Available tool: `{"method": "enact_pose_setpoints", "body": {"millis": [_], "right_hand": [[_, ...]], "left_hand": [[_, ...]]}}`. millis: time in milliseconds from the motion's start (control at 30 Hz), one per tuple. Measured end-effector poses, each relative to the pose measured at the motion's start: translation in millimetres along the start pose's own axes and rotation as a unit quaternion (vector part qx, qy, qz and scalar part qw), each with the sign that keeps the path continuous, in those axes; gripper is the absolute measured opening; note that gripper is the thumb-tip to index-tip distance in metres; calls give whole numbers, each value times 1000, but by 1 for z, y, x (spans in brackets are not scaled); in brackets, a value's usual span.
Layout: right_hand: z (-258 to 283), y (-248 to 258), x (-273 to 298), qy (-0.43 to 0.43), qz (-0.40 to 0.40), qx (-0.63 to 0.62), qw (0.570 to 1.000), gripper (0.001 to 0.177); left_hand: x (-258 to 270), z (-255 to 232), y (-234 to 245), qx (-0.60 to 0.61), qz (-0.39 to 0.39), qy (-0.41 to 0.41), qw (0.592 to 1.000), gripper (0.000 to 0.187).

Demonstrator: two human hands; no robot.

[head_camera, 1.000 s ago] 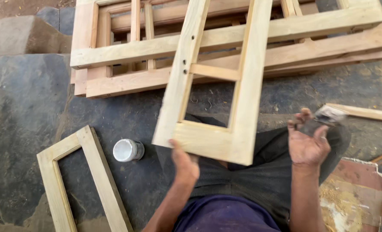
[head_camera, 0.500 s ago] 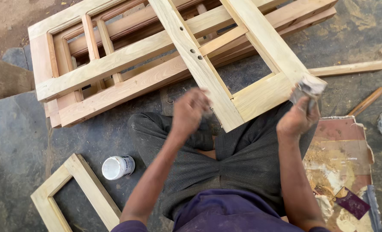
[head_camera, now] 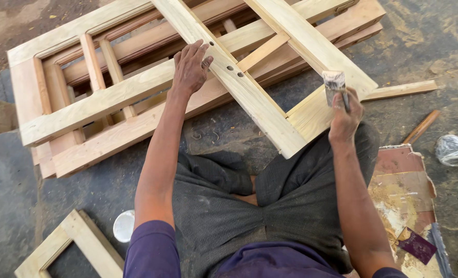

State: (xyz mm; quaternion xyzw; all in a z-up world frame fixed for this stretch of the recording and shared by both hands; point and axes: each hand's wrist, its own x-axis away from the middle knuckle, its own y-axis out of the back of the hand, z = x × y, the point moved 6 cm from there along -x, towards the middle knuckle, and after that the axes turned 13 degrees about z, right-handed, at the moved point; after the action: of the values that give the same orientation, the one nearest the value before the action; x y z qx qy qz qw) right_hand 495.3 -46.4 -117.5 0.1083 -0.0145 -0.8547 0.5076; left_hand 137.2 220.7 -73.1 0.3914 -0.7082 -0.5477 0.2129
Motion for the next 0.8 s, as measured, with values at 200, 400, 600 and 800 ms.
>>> {"method": "enact_pose_setpoints", "body": {"millis": [200, 400, 600, 800], "right_hand": [[-21, 28, -92, 24, 87, -133, 987, 15], [-41, 30, -148, 6, 129, -113, 985, 20], [-42, 42, -191, 10, 197, 43, 979, 34], [-40, 40, -227, 33, 256, 2, 966, 31]], "left_hand": [[-64, 25, -21, -27, 84, 19, 996, 45], [-107, 51, -22, -86, 120, 10, 989, 48], [-109, 54, -28, 22, 65, 10, 998, 37], [-84, 35, -24, 27, -23, 16, 999, 23]]}}
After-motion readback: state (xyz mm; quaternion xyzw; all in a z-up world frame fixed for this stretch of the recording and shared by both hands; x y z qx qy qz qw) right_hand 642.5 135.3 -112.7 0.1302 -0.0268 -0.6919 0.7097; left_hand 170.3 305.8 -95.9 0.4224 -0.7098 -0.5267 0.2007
